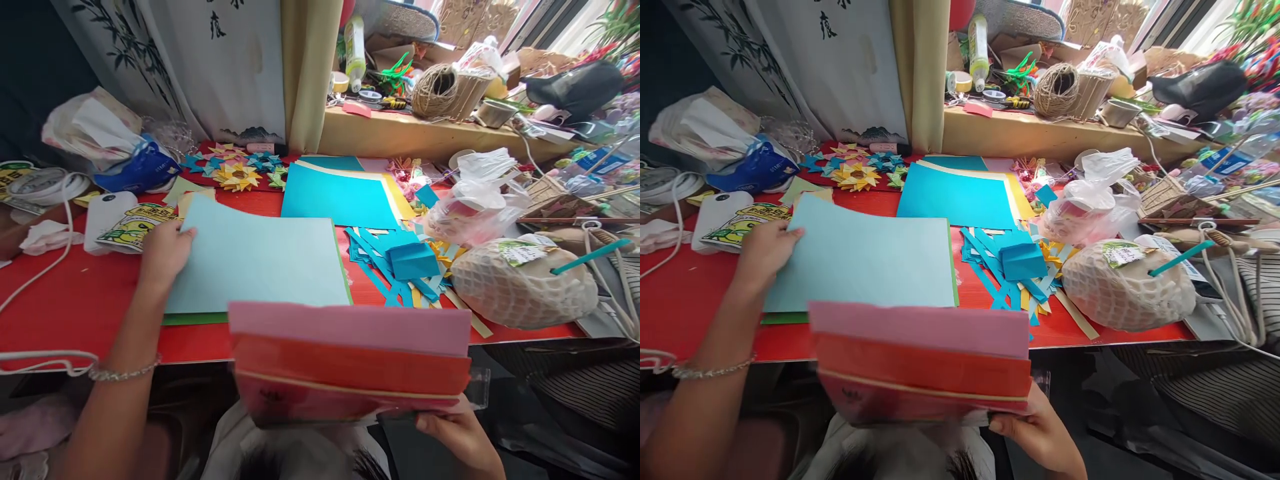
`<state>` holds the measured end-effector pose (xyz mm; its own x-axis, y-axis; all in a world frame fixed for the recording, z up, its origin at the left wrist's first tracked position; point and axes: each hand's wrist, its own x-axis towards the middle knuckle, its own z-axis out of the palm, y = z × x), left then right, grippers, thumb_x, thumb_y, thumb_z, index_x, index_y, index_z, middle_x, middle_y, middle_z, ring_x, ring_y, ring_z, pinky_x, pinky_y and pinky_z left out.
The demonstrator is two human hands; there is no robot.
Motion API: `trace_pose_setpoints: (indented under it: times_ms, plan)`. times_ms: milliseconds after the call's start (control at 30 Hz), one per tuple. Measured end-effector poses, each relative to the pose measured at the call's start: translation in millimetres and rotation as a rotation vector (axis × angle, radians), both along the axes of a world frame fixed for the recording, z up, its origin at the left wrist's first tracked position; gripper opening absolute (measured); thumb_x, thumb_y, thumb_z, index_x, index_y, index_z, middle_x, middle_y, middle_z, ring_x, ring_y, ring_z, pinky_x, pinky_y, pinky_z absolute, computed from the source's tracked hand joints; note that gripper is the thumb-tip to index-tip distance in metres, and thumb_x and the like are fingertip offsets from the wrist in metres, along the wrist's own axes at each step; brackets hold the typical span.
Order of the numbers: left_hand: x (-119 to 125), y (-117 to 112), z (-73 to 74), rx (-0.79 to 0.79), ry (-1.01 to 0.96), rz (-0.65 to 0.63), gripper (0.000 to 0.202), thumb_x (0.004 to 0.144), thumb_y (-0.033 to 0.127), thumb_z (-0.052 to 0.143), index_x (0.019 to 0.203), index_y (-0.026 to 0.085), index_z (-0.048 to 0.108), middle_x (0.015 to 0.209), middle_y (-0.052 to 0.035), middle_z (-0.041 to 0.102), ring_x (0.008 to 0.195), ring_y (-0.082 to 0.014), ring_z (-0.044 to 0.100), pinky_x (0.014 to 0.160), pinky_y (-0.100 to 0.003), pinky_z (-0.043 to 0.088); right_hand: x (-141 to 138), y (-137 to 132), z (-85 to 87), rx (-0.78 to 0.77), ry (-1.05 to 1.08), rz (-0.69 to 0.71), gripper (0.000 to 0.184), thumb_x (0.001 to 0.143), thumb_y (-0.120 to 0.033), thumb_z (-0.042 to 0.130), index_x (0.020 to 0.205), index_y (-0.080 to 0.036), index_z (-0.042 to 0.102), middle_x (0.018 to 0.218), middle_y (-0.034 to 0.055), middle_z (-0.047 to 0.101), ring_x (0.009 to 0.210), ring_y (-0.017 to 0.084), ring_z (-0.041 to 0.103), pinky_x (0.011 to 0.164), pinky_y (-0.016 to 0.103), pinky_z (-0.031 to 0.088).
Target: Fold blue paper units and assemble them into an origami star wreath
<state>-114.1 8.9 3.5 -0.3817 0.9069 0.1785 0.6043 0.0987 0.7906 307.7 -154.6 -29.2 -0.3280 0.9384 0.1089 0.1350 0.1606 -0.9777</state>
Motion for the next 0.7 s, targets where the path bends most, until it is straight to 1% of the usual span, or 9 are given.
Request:
trace_pose_setpoints:
  times_ms: [67,167,233,300,367,467,533,600,700]
  plan:
    - [14.8,-13.6,6.9,-0.017,0.006,0.008,0.035,0.069,0.041,0.072,0.076,0.01,0.056,0.1,-0.012,0.064,0.122,-0.0455,0.042,0.105,-0.064,0.018,-1.0,-3.1,0.6,-0.043,0.017,0.018,0.017,0.075,-0.034,0.068,0.086,-0.026,0.078,0.075,0.0069,0.074,0.062,0.025,0.068,0.059,0.032,0.058]
    - [38.4,-44.4,18.3,0.043,-0.034,0.021,0.056,0.07,0.045,0.072,0.111,0.009,0.058,0.134,-0.0159,0.049,0.137,-0.0433,0.019,0.111,-0.059,0.004,2.5,-10.0,-8.2,-0.072,0.086,-0.026,0.013,0.077,-0.034,0.067,0.08,-0.027,0.078,0.067,0.0064,0.072,0.056,0.024,0.068,0.05,0.029,0.056]
    - [54.2,-76.1,15.8,0.05,-0.146,-0.056,0.054,0.081,0.058,0.057,0.115,0.015,0.061,0.124,-0.0124,0.059,0.124,-0.0368,0.045,0.107,-0.053,0.028,8.3,-15.3,-19.4,-0.048,0.129,-0.118,0.012,0.077,-0.032,0.068,0.08,-0.027,0.078,0.068,0.0065,0.073,0.057,0.024,0.068,0.051,0.031,0.057]
    - [71.1,-113.8,0.4,0.089,-0.324,-0.184,0.07,0.081,0.075,0.035,0.106,0.017,0.066,0.102,-0.0125,0.07,0.097,-0.0316,0.064,0.085,-0.044,0.051,14.1,-19.7,-31.5,-0.043,0.148,-0.25,0.012,0.075,-0.034,0.071,0.083,-0.026,0.077,0.074,0.0073,0.074,0.063,0.026,0.07,0.057,0.035,0.059]
    - [90.0,-149.9,-23.4,0.185,-0.736,-0.263,0.069,0.064,0.076,0.06,0.105,0.021,0.069,0.102,-0.0116,0.071,0.095,-0.0316,0.065,0.083,-0.04,0.054,15.7,-21.5,-39.7,-0.042,0.166,-0.441,0.017,0.072,-0.036,0.074,0.085,-0.027,0.076,0.077,0.0072,0.075,0.066,0.027,0.07,0.059,0.037,0.059]
    - [120.2,-186.8,-51.2,0.16,-0.981,-0.203,0.063,0.046,0.06,0.083,0.099,0.028,0.072,0.104,-0.0067,0.072,0.095,-0.0316,0.066,0.08,-0.039,0.057,5.0,-19.0,-37.4,0.038,0.194,-0.507,0.02,0.067,-0.039,0.078,0.08,-0.025,0.074,0.068,0.0073,0.073,0.057,0.026,0.068,0.052,0.036,0.057]
    - [137.5,-197.4,-53.9,0.145,-1.001,-0.158,0.047,0.051,0.053,0.083,0.089,0.026,0.073,0.099,-0.0072,0.072,0.09,-0.0314,0.067,0.074,-0.038,0.058,-8.2,-15.4,-27.8,0.045,0.245,-0.497,0.028,0.068,-0.046,0.076,0.086,-0.024,0.073,0.07,0.0075,0.073,0.06,0.026,0.069,0.054,0.037,0.058]
    - [150.2,-200.0,-46.7,0.148,-0.97,-0.144,0.044,0.058,0.045,0.082,0.097,0.027,0.072,0.093,-0.0072,0.073,0.091,-0.0304,0.067,0.076,-0.038,0.058,-20.5,-12.2,-17.7,0.006,0.366,-0.467,0.036,0.075,-0.051,0.068,0.101,-0.027,0.069,0.083,0.0078,0.075,0.072,0.029,0.071,0.064,0.042,0.059]
    - [161.8,-198.4,-36.4,0.162,-0.957,-0.148,0.046,0.055,0.043,0.084,0.098,0.03,0.071,0.096,-0.0062,0.073,0.095,-0.0313,0.067,0.082,-0.041,0.056,-28.7,-9.8,-10.9,0.002,0.339,-0.418,0.037,0.073,-0.04,0.074,0.106,-0.026,0.068,0.093,0.0098,0.074,0.081,0.03,0.072,0.069,0.04,0.059]
